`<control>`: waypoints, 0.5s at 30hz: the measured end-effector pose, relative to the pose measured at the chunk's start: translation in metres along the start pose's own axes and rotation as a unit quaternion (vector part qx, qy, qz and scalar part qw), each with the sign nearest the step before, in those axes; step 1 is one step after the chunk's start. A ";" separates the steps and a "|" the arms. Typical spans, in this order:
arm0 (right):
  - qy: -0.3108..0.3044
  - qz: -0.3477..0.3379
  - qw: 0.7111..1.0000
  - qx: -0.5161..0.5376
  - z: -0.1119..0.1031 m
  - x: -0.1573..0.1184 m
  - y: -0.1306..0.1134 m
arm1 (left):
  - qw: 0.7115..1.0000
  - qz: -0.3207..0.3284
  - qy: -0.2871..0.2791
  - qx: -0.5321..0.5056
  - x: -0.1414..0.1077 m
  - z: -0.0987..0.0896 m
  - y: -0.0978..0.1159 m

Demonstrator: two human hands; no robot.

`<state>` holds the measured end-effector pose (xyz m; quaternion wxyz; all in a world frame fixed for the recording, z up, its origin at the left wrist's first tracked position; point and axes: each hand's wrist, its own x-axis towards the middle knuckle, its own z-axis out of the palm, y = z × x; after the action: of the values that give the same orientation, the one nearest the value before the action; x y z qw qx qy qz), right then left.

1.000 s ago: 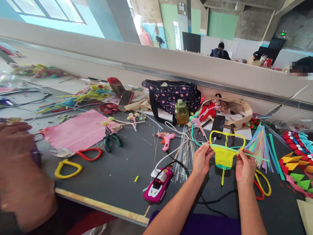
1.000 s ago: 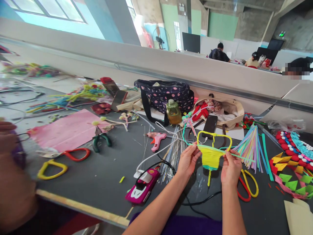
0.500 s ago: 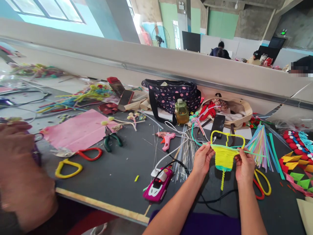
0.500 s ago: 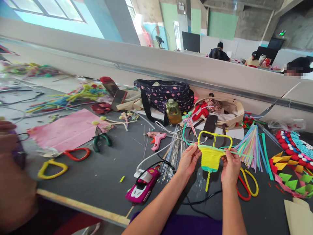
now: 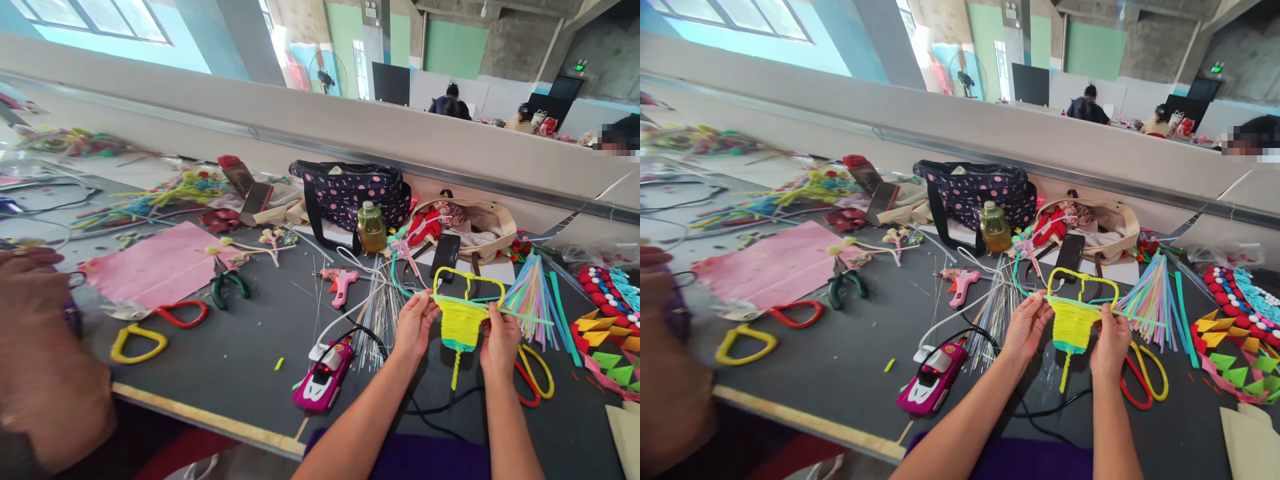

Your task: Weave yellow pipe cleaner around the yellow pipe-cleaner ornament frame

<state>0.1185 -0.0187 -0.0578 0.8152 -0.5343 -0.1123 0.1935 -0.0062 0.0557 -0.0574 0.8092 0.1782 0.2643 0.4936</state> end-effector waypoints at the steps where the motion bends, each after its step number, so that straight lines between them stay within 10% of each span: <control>1: 0.002 -0.006 1.000 0.004 0.000 -0.001 0.000 | 1.000 -0.003 0.001 -0.002 0.000 0.000 0.000; 15: -0.085 0.085 0.993 0.021 0.007 -0.011 -0.002 | 0.995 -0.021 -0.045 0.083 -0.013 0.009 -0.014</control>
<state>0.1060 -0.0190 -0.0531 0.7944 -0.5062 -0.1306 0.3093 0.0043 0.0374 -0.0541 0.8129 0.2613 0.2712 0.4443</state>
